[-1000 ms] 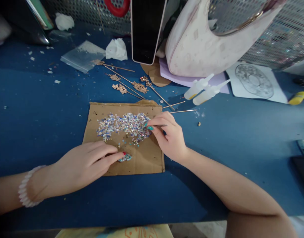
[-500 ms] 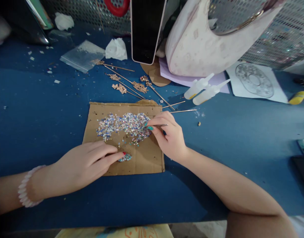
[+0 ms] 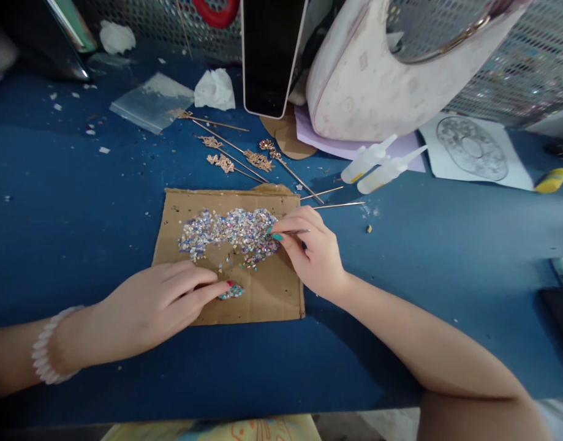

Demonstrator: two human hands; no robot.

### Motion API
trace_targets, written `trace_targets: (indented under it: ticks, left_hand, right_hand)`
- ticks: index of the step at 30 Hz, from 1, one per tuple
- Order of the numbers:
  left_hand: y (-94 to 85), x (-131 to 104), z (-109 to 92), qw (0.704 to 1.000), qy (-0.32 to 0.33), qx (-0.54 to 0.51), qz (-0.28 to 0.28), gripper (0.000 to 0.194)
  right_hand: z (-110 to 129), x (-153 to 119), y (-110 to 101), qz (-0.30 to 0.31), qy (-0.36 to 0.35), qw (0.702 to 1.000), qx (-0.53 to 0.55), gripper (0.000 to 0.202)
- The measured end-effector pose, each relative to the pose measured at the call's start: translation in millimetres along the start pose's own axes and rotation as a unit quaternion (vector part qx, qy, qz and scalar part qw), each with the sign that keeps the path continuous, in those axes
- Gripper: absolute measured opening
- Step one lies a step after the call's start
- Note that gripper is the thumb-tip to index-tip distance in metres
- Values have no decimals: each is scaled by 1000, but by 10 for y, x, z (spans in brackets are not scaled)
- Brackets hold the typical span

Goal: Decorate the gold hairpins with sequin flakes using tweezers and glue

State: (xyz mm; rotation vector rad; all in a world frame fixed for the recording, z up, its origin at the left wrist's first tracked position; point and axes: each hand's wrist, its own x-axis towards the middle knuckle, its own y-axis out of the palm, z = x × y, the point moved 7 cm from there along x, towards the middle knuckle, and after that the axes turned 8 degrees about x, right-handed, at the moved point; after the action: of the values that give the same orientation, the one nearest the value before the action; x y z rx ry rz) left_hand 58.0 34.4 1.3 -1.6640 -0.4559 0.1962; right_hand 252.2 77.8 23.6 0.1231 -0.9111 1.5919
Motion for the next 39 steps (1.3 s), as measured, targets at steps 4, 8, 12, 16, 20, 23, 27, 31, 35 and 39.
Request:
trace_targets:
  ticks: [4, 8, 12, 16, 20, 23, 27, 31, 35, 39]
  left_hand:
    - [6, -4, 6, 1000, 1, 3, 0, 35]
    - [7, -2, 2, 1000, 3, 8, -1, 36]
    - [9, 4, -4, 1000, 4, 6, 1, 35]
    - [10, -1, -5, 1000, 1, 4, 3, 36]
    - [-4, -2, -14, 1000, 3, 16, -2, 39]
    - [-23, 5, -15, 1000, 4, 28, -8, 38]
    - [-62, 13, -9, 999, -5, 32, -25, 35]
    - [-53, 10, -6, 999, -9, 34, -20, 32]
    - [-33, 6, 5, 999, -12, 26, -15, 24]
    - [-31, 9, 17, 999, -18, 29, -15, 17]
  right_hand:
    - [-5, 4, -9, -1, 1, 1000, 2, 17]
    - [-5, 5, -10, -3, 1, 1000, 2, 15]
    - [-1, 7, -9, -6, 0, 1000, 2, 15]
    - [-13, 10, -13, -10, 0, 1000, 5, 15]
    - [-32, -7, -24, -16, 4, 1000, 23, 18]
    - [0, -27, -25, -18, -1, 999, 52, 19]
    - [142, -39, 26, 10, -22, 995, 94, 18]
    - [322, -51, 99, 55, -40, 989, 128, 15]
    - [428, -73, 178, 103, -42, 982, 151, 12]
    - [455, -88, 218, 125, -40, 980, 151, 13]
